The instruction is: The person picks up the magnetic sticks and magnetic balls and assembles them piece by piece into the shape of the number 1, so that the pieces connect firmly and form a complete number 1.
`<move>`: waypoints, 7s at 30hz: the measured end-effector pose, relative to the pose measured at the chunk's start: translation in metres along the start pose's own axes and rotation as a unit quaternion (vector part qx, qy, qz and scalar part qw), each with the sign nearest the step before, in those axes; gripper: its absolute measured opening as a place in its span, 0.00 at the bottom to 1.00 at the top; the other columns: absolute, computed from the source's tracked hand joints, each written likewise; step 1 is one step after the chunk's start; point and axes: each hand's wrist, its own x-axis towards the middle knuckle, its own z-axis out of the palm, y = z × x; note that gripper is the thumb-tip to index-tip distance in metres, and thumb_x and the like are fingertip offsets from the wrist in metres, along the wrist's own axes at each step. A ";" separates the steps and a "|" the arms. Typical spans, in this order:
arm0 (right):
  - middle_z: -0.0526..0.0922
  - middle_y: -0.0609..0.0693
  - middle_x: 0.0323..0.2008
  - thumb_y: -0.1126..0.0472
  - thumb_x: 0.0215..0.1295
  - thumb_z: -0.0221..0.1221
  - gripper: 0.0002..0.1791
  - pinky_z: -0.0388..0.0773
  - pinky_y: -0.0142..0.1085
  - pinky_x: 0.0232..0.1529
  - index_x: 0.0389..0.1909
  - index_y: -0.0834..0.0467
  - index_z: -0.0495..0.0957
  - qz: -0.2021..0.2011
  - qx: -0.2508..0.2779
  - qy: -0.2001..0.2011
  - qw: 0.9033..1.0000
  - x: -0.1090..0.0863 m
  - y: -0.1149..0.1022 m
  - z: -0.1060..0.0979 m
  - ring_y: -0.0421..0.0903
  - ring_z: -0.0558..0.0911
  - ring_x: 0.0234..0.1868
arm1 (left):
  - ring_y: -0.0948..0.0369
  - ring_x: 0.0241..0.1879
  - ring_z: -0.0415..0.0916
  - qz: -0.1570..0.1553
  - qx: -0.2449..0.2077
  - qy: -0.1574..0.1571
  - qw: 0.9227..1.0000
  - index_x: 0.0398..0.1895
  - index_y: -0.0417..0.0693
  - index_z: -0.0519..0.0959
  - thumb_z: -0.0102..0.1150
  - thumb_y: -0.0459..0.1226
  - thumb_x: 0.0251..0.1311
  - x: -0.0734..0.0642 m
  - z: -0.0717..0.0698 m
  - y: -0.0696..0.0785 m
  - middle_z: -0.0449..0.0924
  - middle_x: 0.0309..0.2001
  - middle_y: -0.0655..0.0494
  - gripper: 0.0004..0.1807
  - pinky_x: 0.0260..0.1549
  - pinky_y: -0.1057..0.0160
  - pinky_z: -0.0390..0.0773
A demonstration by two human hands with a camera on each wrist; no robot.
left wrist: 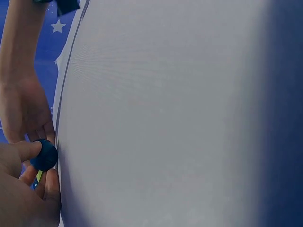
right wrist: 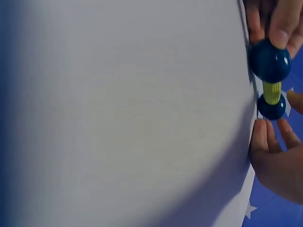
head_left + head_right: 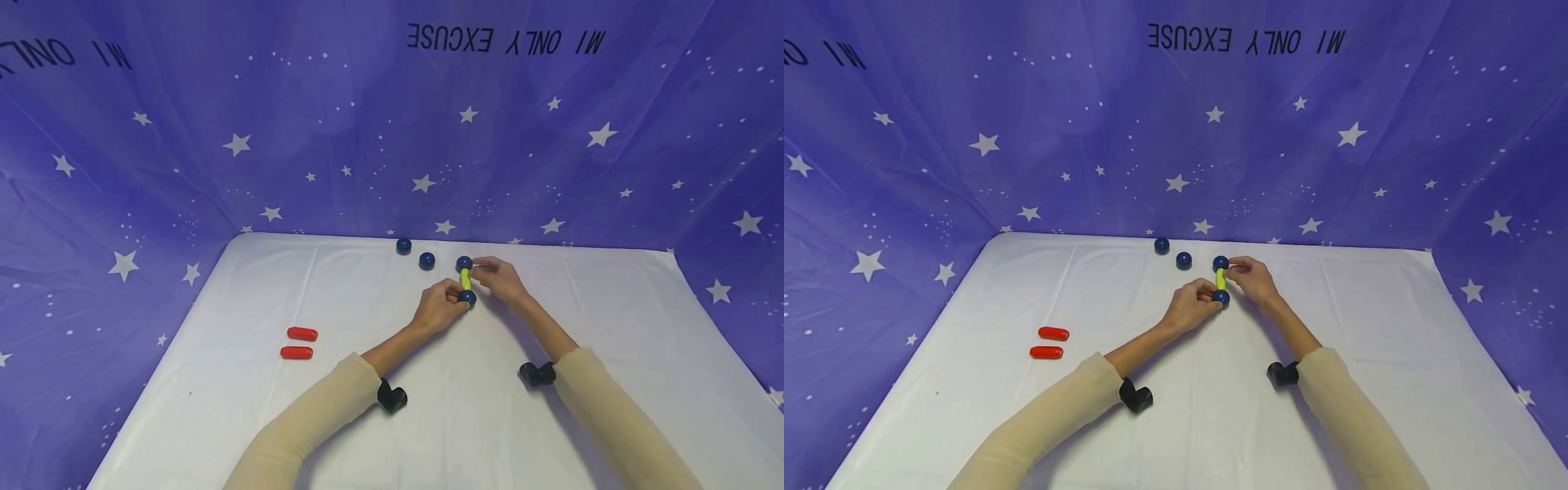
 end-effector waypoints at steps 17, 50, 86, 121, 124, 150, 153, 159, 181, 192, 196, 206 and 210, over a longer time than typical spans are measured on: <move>0.82 0.60 0.53 0.55 0.70 0.62 0.20 0.70 0.48 0.59 0.55 0.65 0.78 -0.003 -0.018 -0.049 0.999 -0.038 0.005 0.002 0.55 0.79 0.54 | 0.61 0.38 0.84 0.009 0.006 0.001 1.000 0.45 0.36 0.80 0.70 0.31 0.57 0.000 0.000 0.001 0.86 0.40 0.48 0.14 0.37 0.73 0.78; 0.85 0.52 0.42 0.57 0.62 0.69 0.22 0.66 0.44 0.50 0.53 0.63 0.80 -0.002 0.001 -0.077 0.997 -0.034 0.017 -0.002 0.53 0.77 0.50 | 0.52 0.52 0.79 -0.007 -0.023 0.019 1.000 0.55 0.39 0.80 0.66 0.32 0.62 -0.048 -0.115 0.002 0.81 0.53 0.42 0.18 0.54 0.59 0.77; 0.85 0.53 0.43 0.58 0.63 0.68 0.21 0.65 0.44 0.48 0.54 0.64 0.79 -0.007 0.000 -0.085 0.996 -0.035 0.015 -0.006 0.54 0.77 0.50 | 0.49 0.53 0.76 -0.029 0.137 -0.095 0.986 0.52 0.42 0.83 0.69 0.38 0.60 -0.136 -0.262 -0.077 0.83 0.50 0.50 0.18 0.56 0.46 0.71; 0.85 0.53 0.44 0.56 0.63 0.68 0.22 0.65 0.44 0.49 0.54 0.63 0.79 -0.007 -0.002 -0.090 0.996 -0.033 0.016 -0.007 0.53 0.77 0.50 | 0.56 0.41 0.79 -0.041 0.097 -0.105 0.989 0.46 0.41 0.83 0.67 0.31 0.59 -0.111 -0.232 -0.059 0.83 0.40 0.54 0.12 0.45 0.58 0.78; 0.85 0.52 0.44 0.56 0.63 0.68 0.22 0.65 0.44 0.49 0.54 0.63 0.79 -0.009 -0.003 -0.091 0.996 -0.032 0.017 -0.008 0.53 0.77 0.50 | 0.56 0.40 0.81 -0.061 0.054 -0.103 0.991 0.47 0.38 0.82 0.68 0.33 0.59 -0.106 -0.221 -0.053 0.83 0.39 0.52 0.14 0.44 0.61 0.79; 0.84 0.51 0.40 0.60 0.65 0.66 0.21 0.65 0.45 0.51 0.55 0.66 0.78 -0.001 0.002 -0.096 0.995 -0.034 0.010 -0.008 0.55 0.76 0.49 | 0.60 0.34 0.82 -0.101 -0.093 -0.092 0.986 0.49 0.34 0.82 0.70 0.32 0.57 -0.067 -0.119 -0.019 0.85 0.38 0.50 0.17 0.38 0.60 0.81; 0.84 0.52 0.42 0.58 0.64 0.68 0.22 0.65 0.44 0.51 0.55 0.64 0.79 -0.002 -0.001 -0.092 0.996 -0.032 0.014 -0.008 0.53 0.76 0.49 | 0.60 0.33 0.82 -0.097 -0.096 -0.099 0.986 0.48 0.34 0.82 0.70 0.31 0.57 -0.064 -0.109 -0.015 0.85 0.37 0.50 0.16 0.36 0.61 0.81; 0.84 0.53 0.42 0.56 0.63 0.68 0.23 0.65 0.44 0.50 0.54 0.63 0.79 -0.007 -0.004 -0.091 0.996 -0.030 0.017 -0.008 0.54 0.76 0.50 | 0.59 0.33 0.82 -0.107 -0.090 -0.102 0.985 0.46 0.36 0.83 0.71 0.34 0.57 -0.057 -0.091 -0.008 0.86 0.35 0.52 0.15 0.33 0.63 0.79; 0.84 0.56 0.47 0.62 0.66 0.64 0.20 0.64 0.49 0.52 0.56 0.67 0.77 0.004 -0.005 -0.102 0.995 -0.047 -0.008 -0.008 0.55 0.75 0.53 | 0.64 0.27 0.80 -0.120 -0.079 -0.089 0.986 0.42 0.38 0.86 0.74 0.38 0.53 -0.042 -0.025 0.010 0.85 0.28 0.56 0.16 0.28 0.68 0.78; 0.84 0.58 0.48 0.62 0.67 0.64 0.19 0.63 0.49 0.52 0.55 0.66 0.78 0.002 0.007 -0.102 0.995 -0.037 0.005 -0.008 0.54 0.74 0.54 | 0.66 0.26 0.77 -0.093 -0.023 -0.072 0.993 0.41 0.40 0.87 0.74 0.41 0.53 -0.036 -0.014 0.014 0.85 0.27 0.61 0.16 0.26 0.70 0.72; 0.85 0.55 0.45 0.60 0.65 0.66 0.20 0.64 0.47 0.53 0.55 0.64 0.78 -0.003 0.013 -0.100 0.995 -0.031 0.015 -0.008 0.52 0.76 0.52 | 0.66 0.26 0.78 -0.093 -0.029 -0.067 0.993 0.41 0.39 0.86 0.75 0.40 0.53 -0.035 -0.012 0.012 0.85 0.26 0.61 0.16 0.26 0.70 0.72; 0.85 0.55 0.42 0.57 0.63 0.68 0.21 0.65 0.45 0.49 0.53 0.63 0.79 -0.006 0.007 -0.096 0.995 -0.031 0.015 -0.008 0.55 0.77 0.50 | 0.66 0.26 0.80 -0.092 -0.030 -0.064 0.993 0.43 0.37 0.86 0.73 0.39 0.55 -0.031 -0.009 0.012 0.85 0.26 0.59 0.16 0.26 0.70 0.72; 0.85 0.54 0.42 0.56 0.63 0.68 0.21 0.65 0.45 0.50 0.53 0.63 0.79 -0.004 0.003 -0.095 0.995 -0.031 0.015 -0.008 0.55 0.77 0.51 | 0.65 0.26 0.81 -0.088 -0.031 -0.056 0.994 0.42 0.37 0.86 0.74 0.39 0.55 -0.030 -0.007 0.011 0.86 0.25 0.59 0.16 0.26 0.70 0.73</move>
